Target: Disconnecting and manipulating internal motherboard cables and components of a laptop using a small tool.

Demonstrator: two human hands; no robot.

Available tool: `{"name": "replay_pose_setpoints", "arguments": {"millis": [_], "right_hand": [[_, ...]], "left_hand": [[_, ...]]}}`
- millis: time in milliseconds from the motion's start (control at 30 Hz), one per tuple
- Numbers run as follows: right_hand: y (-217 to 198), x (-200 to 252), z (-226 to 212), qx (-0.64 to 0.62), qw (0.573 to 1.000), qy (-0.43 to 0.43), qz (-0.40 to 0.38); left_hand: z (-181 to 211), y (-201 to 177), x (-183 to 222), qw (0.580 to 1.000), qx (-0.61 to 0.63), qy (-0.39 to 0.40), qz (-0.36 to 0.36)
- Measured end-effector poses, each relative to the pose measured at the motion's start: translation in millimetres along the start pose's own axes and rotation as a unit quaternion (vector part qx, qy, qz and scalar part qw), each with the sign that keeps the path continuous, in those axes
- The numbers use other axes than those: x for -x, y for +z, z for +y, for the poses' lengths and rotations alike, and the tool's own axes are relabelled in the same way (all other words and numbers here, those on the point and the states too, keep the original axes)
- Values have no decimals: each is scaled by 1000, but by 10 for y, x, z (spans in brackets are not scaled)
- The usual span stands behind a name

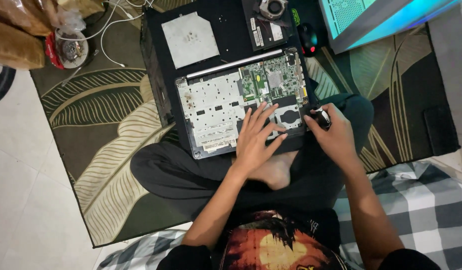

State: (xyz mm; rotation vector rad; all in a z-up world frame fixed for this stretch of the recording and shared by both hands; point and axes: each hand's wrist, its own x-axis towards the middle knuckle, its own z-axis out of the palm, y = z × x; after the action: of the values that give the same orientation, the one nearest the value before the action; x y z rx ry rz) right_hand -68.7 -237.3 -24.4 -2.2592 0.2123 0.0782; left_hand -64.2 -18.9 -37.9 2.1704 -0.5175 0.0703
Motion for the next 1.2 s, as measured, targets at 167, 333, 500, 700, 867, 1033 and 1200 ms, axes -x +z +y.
{"name": "replay_pose_setpoints", "arguments": {"millis": [167,333,500,700,867,1033,1200], "right_hand": [[-5,-25,5,-36,999,27,-19],[8,-35,5,-48,998,37,-24],[-68,-8,59,-228,973,13,-17],[33,-6,47,-293,956,-16,22],[491,-62,16,-257,954,-131,77],[608,-24,-201,-243,957,-158,25],[751,-14,-24,-142,972,-183,45]], "left_hand": [[18,-15,-8,1000,-2,-6,-3],[41,-45,-7,1000,1,-9,-6],[93,-204,-32,991,124,-34,-37],[-143,-462,-237,979,190,-70,41],[-552,-746,-799,983,106,-60,140],[-1169,-1017,-1225,990,-49,-16,128],[-1541,-911,-1373,989,-140,-3,41]]}}
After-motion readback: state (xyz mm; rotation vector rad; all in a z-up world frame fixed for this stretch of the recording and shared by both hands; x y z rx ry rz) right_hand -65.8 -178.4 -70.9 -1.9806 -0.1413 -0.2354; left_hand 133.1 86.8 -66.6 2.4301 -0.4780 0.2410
